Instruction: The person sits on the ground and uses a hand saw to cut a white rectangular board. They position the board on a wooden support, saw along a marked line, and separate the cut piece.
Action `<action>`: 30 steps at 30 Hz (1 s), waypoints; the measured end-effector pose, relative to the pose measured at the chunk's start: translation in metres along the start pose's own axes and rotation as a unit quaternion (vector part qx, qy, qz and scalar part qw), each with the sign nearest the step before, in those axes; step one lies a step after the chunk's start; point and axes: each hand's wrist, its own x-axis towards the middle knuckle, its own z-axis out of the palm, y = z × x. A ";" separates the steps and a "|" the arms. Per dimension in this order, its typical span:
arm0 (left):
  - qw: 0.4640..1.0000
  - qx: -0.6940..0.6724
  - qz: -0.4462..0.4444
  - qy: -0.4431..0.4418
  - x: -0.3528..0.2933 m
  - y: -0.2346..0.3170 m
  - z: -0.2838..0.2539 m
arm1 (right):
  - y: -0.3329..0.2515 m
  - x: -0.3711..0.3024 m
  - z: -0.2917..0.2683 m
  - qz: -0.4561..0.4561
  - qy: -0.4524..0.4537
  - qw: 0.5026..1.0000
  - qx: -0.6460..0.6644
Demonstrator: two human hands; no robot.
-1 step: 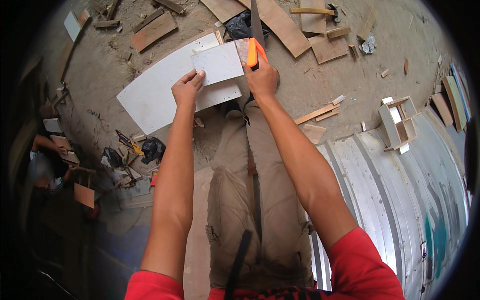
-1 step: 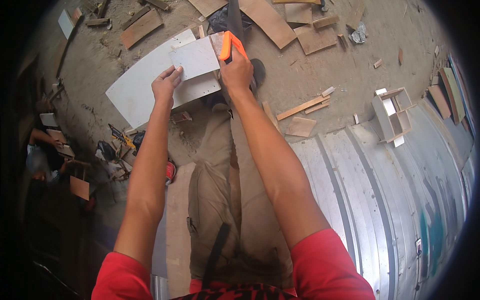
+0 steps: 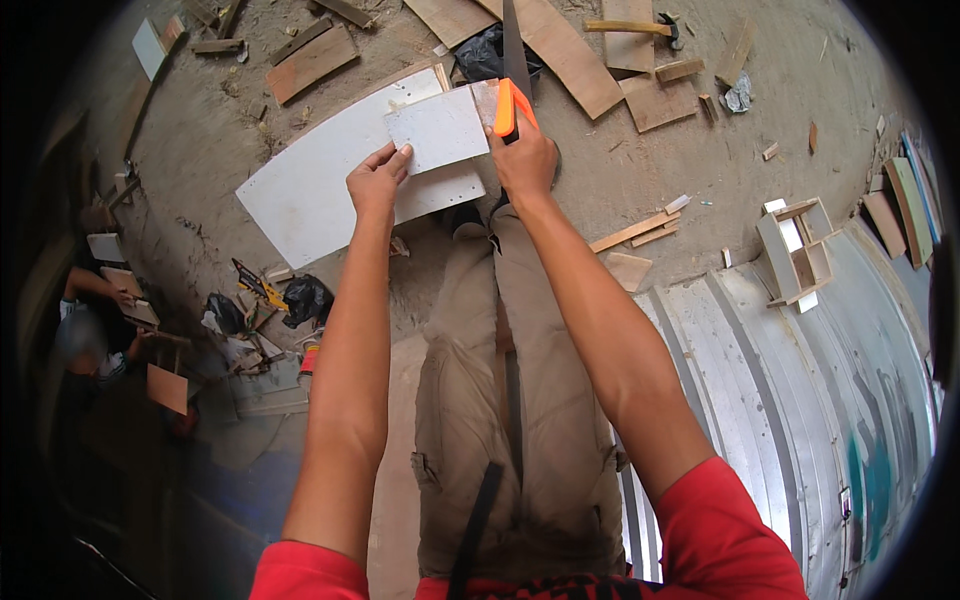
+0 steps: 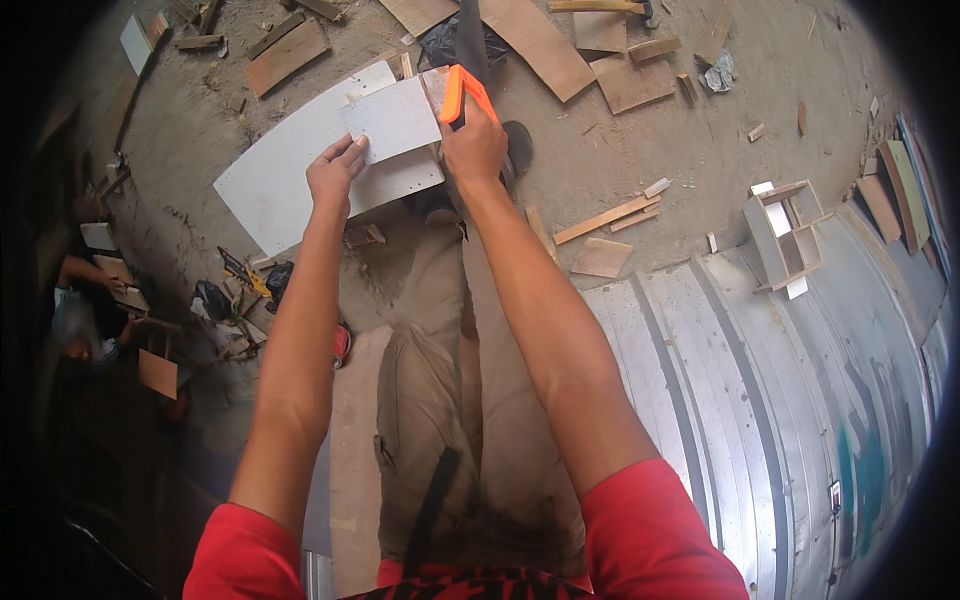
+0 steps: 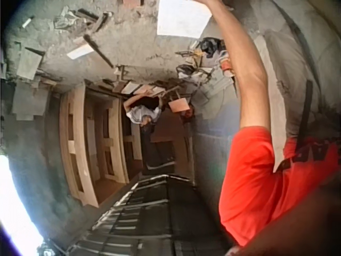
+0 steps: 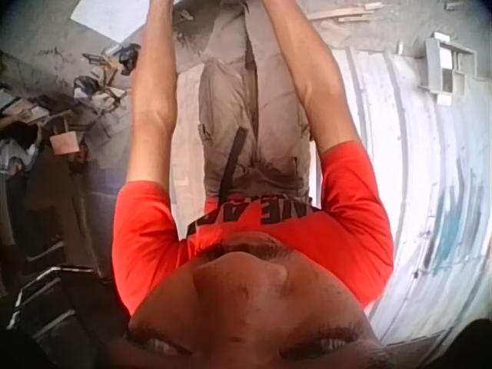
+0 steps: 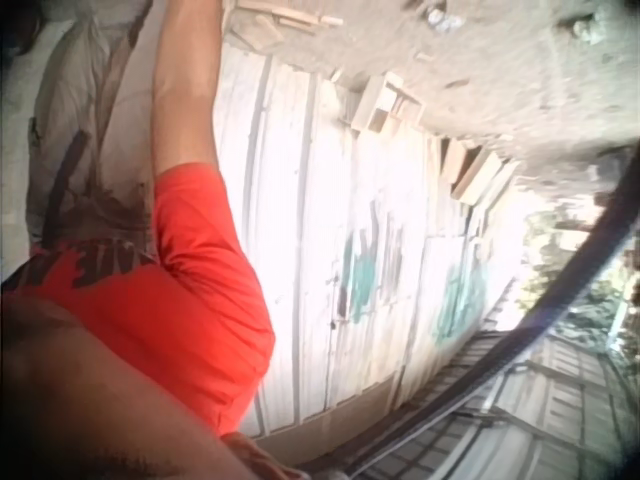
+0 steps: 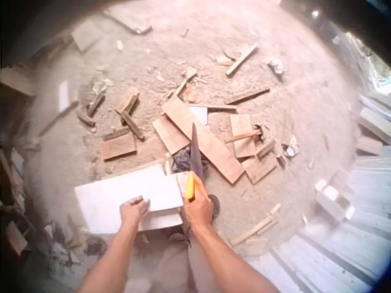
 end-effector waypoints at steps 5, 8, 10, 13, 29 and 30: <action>0.999 -0.006 0.016 0.033 -0.009 -0.026 -0.017 | -0.017 -0.004 0.006 -0.029 -0.014 0.999 -0.034; 0.998 -0.010 0.005 0.054 -0.011 -0.028 -0.014 | -0.020 -0.007 0.011 -0.035 -0.016 0.998 -0.043; 0.999 -0.017 0.007 0.040 -0.008 -0.027 -0.014 | -0.015 -0.006 0.010 -0.051 -0.007 0.999 -0.014; 0.998 -0.003 0.038 0.049 -0.003 -0.030 -0.013 | -0.010 -0.004 0.012 -0.052 -0.011 0.997 -0.046; 0.994 0.094 0.021 0.045 -0.013 0.007 -0.010 | -0.013 -0.009 0.000 0.013 -0.023 0.999 0.038; 0.995 0.092 0.018 0.045 -0.011 0.005 -0.010 | -0.018 -0.009 -0.002 0.015 -0.039 0.999 0.033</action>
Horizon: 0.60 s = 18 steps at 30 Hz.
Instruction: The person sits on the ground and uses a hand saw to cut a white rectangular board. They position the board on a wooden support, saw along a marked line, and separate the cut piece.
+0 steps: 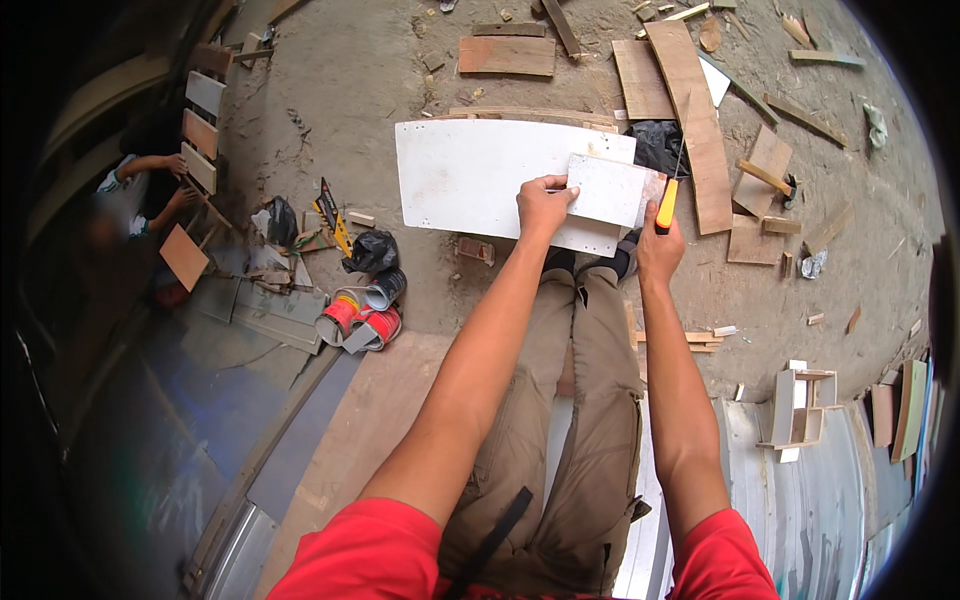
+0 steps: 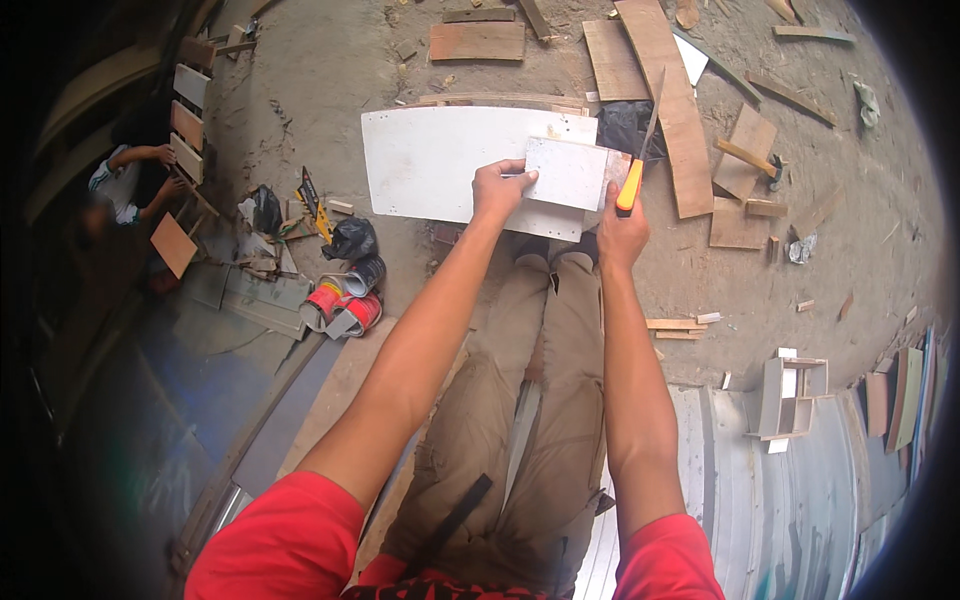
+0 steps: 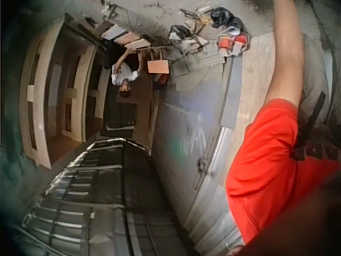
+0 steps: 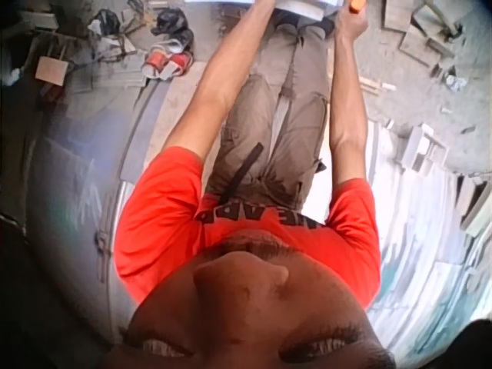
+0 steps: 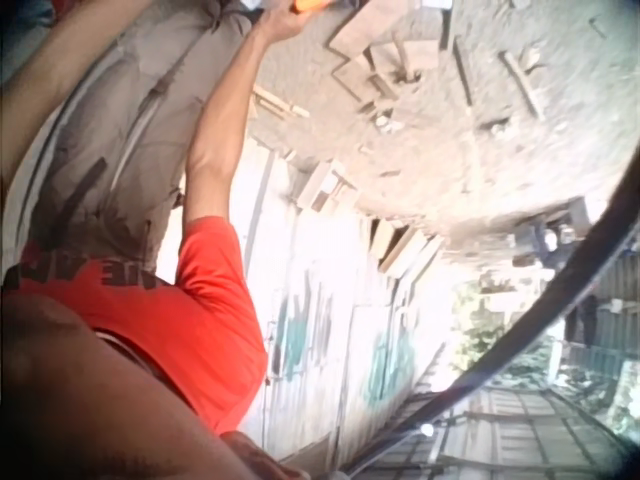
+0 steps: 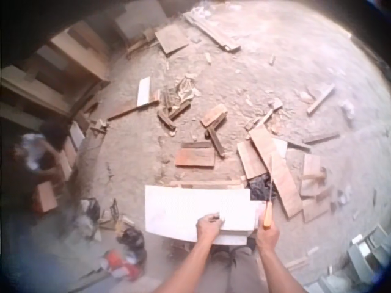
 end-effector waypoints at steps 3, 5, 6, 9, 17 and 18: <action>1.000 -0.004 0.006 0.000 0.002 -0.002 0.001 | -0.008 0.000 -0.002 -0.004 -0.022 0.999 -0.028; 1.000 -0.008 0.027 0.006 0.000 -0.003 0.002 | -0.004 0.001 0.002 -0.030 -0.006 0.998 -0.064; 1.000 -0.007 0.029 0.006 0.000 -0.003 0.003 | -0.001 0.001 0.004 -0.042 0.009 0.998 -0.049; 0.999 -0.007 0.032 0.004 -0.003 -0.002 0.003 | 0.000 -0.002 0.004 -0.070 0.042 0.997 -0.009; 1.000 -0.002 0.024 -0.001 -0.006 0.005 -0.001 | 0.013 0.001 0.003 -0.083 0.016 0.996 -0.007; 1.000 0.003 0.025 -0.005 -0.006 0.004 -0.001 | 0.015 0.002 0.002 -0.084 0.010 0.996 -0.002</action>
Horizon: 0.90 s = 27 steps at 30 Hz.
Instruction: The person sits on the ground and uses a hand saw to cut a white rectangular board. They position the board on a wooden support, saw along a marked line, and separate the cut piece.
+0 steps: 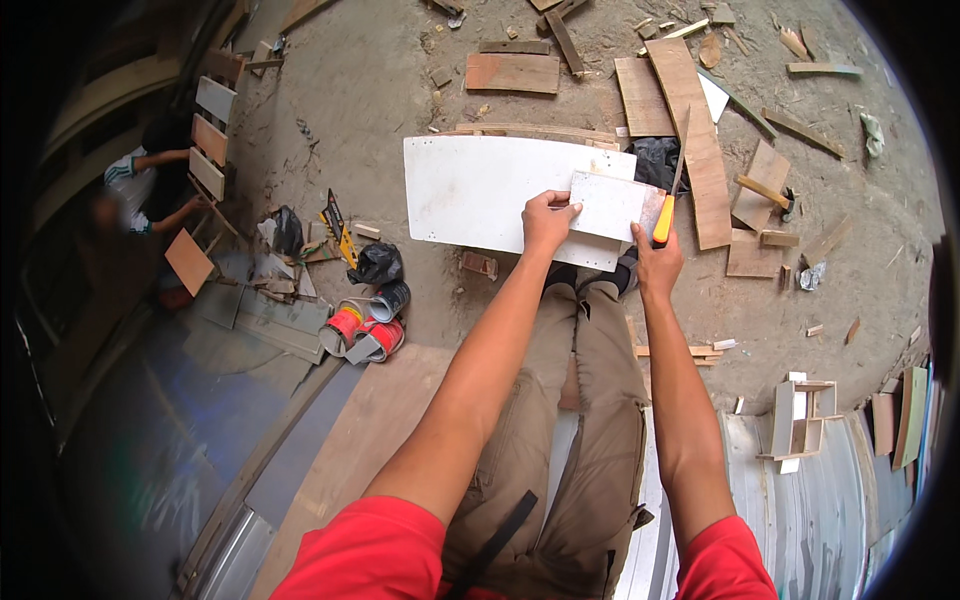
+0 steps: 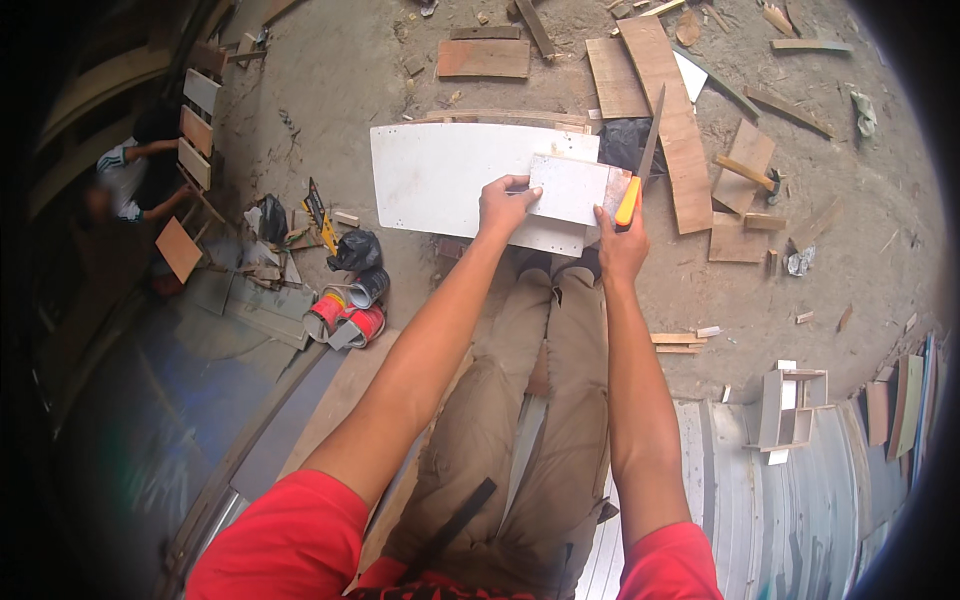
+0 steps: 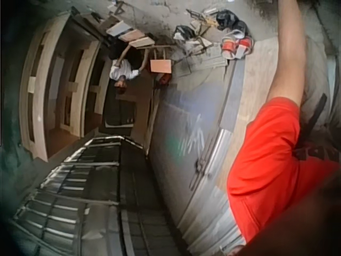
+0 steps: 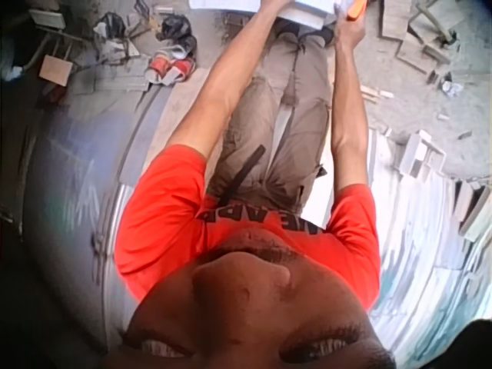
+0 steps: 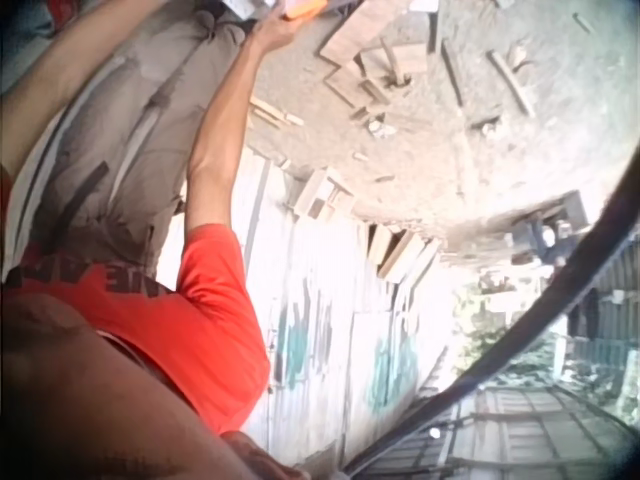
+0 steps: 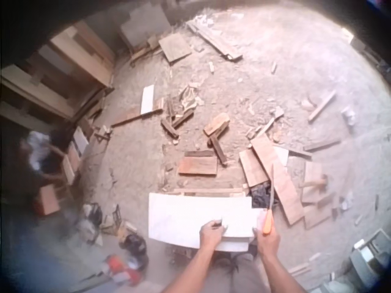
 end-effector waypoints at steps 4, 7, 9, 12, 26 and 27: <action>1.000 -0.003 0.011 -0.021 0.015 -0.016 0.002 | -0.008 0.003 -0.001 0.028 -0.021 0.999 0.020; 0.998 -0.013 -0.029 -0.049 0.023 -0.022 0.001 | -0.016 0.005 -0.005 0.050 -0.063 0.997 0.021; 0.997 0.021 -0.048 -0.056 0.018 -0.014 0.002 | -0.008 0.007 -0.006 0.042 -0.073 0.996 0.025; 0.998 0.047 -0.008 -0.037 0.013 -0.015 0.007 | -0.012 0.007 -0.006 0.052 -0.064 0.997 0.001; 0.991 0.127 -0.003 -0.049 0.012 -0.009 -0.002 | -0.013 0.006 -0.008 0.047 -0.050 0.997 0.023; 0.988 0.145 -0.014 -0.048 0.011 -0.010 -0.004 | -0.013 0.005 -0.009 0.043 -0.045 0.998 0.026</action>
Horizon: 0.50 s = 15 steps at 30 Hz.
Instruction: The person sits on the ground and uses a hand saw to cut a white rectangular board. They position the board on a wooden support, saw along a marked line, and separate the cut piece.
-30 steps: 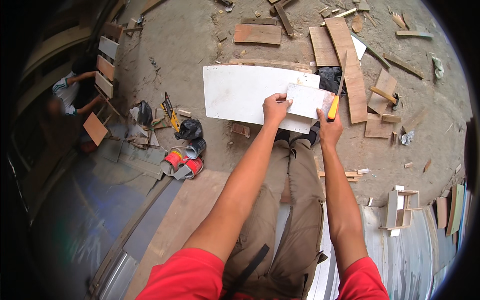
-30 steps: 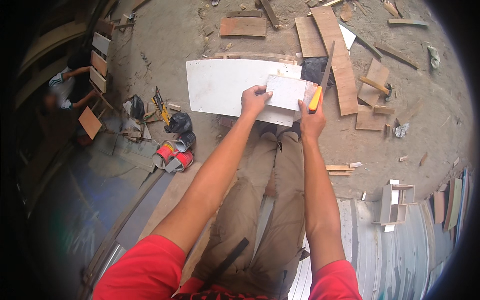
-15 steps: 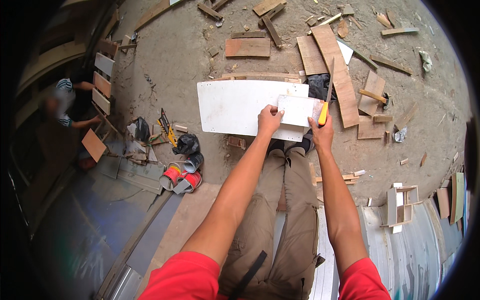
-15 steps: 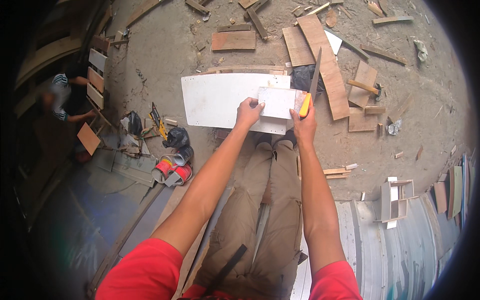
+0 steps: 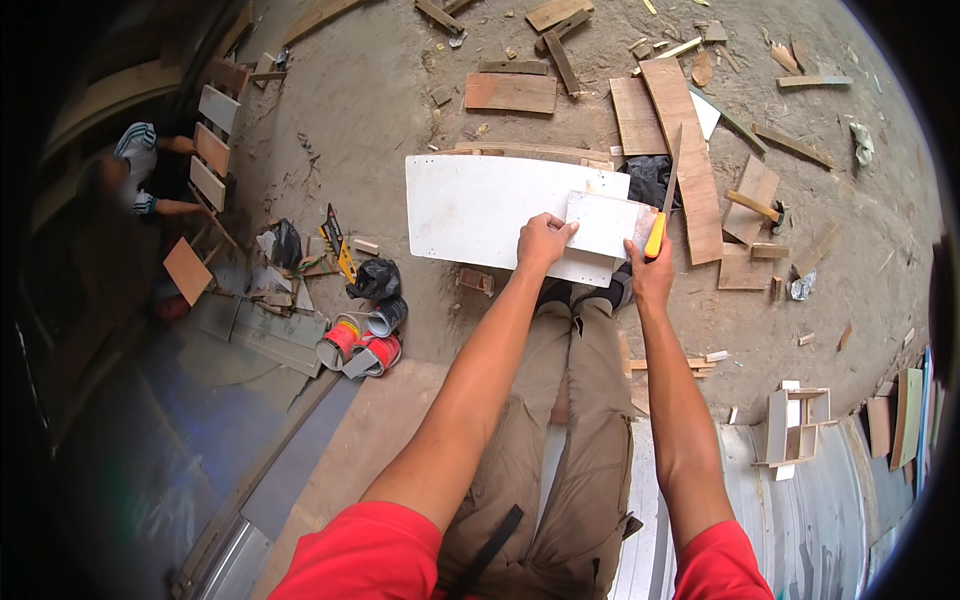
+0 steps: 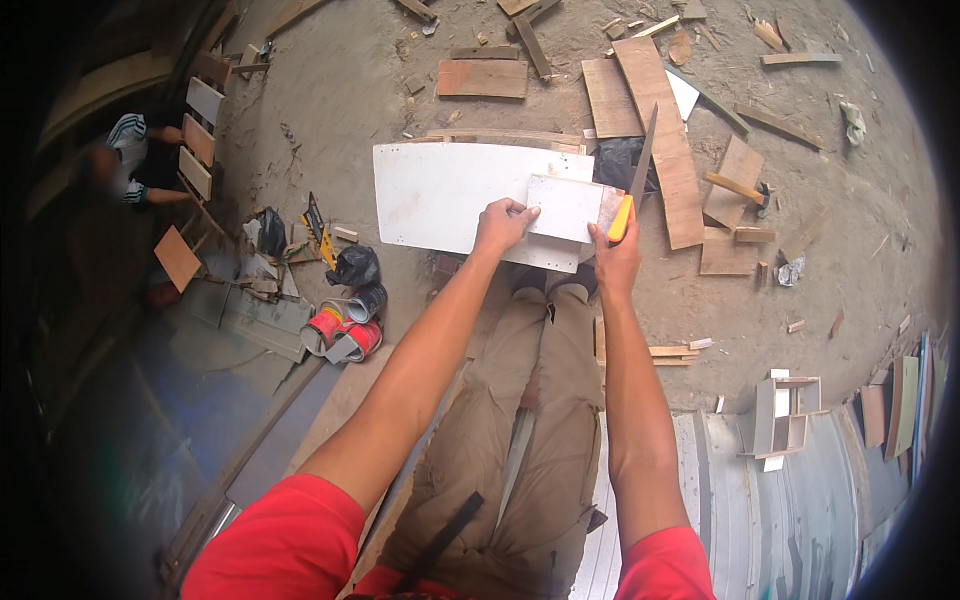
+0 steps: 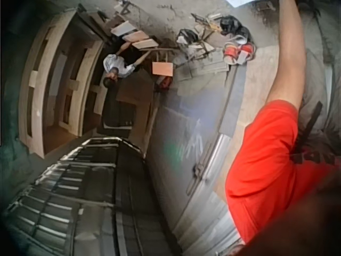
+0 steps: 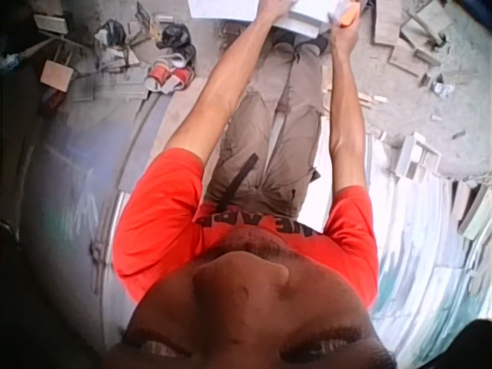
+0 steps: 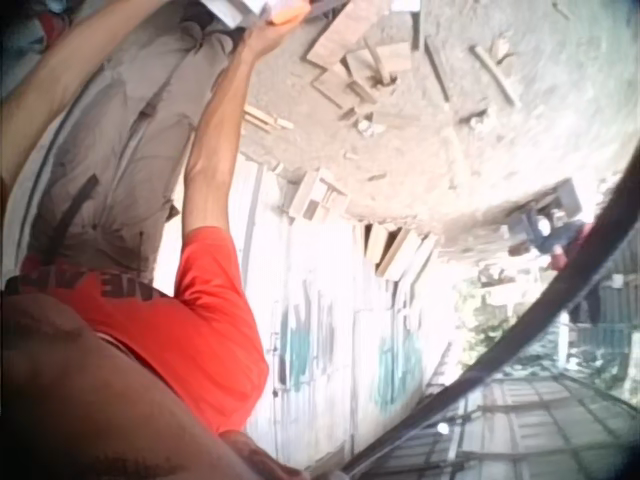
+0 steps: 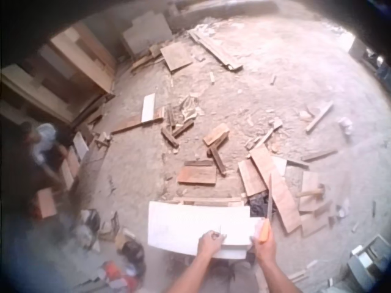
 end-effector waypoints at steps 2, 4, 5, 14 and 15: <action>0.999 0.032 -0.018 -0.001 0.000 0.000 -0.004 | 0.007 -0.003 0.005 -0.015 0.000 1.000 -0.012; 0.998 0.047 -0.029 -0.012 0.000 0.002 -0.008 | 0.012 0.001 0.003 -0.014 0.002 1.000 -0.011; 0.998 0.045 -0.033 -0.013 -0.001 0.000 -0.009 | 0.009 0.000 0.001 -0.008 -0.011 1.000 -0.015; 0.999 0.026 -0.021 -0.020 0.005 0.011 -0.012 | -0.001 0.002 -0.006 0.022 -0.047 0.997 -0.055; 0.999 0.033 -0.034 -0.026 0.005 0.013 -0.012 | -0.001 0.001 -0.007 0.016 -0.051 0.997 -0.061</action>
